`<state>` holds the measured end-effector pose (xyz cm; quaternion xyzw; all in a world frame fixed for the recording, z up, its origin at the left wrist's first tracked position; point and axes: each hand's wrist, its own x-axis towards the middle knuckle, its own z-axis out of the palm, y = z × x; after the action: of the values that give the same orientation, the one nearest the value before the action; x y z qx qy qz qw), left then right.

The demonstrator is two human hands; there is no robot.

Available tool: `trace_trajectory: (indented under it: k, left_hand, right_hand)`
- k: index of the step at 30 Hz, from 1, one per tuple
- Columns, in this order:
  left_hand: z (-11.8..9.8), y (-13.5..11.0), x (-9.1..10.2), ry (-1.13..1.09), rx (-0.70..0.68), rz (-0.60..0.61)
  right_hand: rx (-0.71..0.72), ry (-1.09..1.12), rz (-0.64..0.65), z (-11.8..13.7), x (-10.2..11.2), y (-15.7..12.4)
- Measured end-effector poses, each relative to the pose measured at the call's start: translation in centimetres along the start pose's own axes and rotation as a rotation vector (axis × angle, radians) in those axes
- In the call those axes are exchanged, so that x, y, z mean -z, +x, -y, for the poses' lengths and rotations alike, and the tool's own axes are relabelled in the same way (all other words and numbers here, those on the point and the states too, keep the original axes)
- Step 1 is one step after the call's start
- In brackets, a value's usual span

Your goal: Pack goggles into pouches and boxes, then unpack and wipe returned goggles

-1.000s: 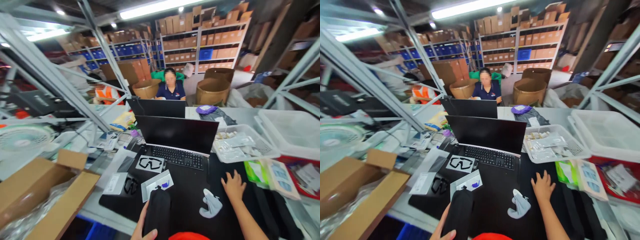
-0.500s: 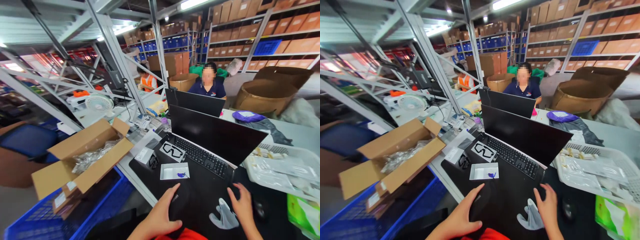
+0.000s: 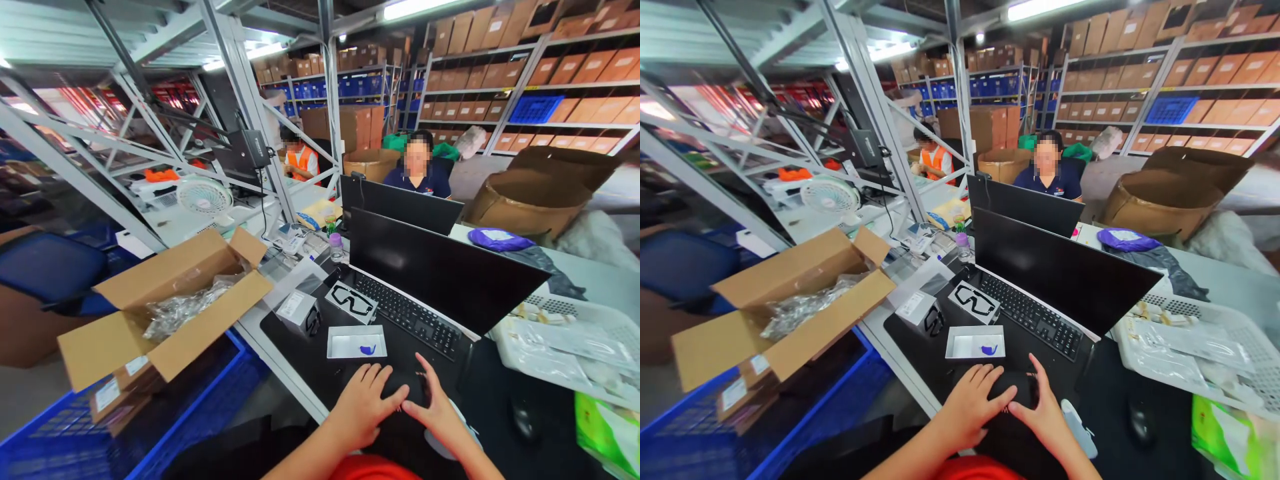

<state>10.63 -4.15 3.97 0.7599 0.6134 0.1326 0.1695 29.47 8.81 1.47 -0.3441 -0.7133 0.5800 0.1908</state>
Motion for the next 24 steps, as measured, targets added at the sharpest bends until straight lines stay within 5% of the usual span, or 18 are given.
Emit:
trace_trajectory:
  k: [6,8,11,15,19,24]
  left_hand:
    - [3.6,-0.8,-0.4,0.072,-0.07,-0.299]
    - [5.0,-1.5,-1.1,0.028,0.043,-0.497]
    - [7.6,-3.1,-2.9,-0.136,0.408,-0.67]
    - [11.3,-4.9,-5.5,-0.431,0.714,-0.56]
    - [13.6,-4.9,-6.6,-0.613,0.731,-0.422]
    - [14.9,-3.3,-6.0,-0.67,0.683,-0.373]
  right_hand:
    - [0.064,-0.054,-0.12,2.9,-2.1,1.6]
    - [0.031,-0.109,-0.23,3.7,-2.7,2.8]
    - [-0.021,-0.28,-0.358,5.0,-3.3,4.8]
    - [-0.003,-0.508,-0.377,6.5,-4.4,7.9]
    - [-0.02,-0.629,-0.423,5.9,-7.0,11.3]
    - [-0.063,-0.835,-0.518,2.0,-11.4,12.5]
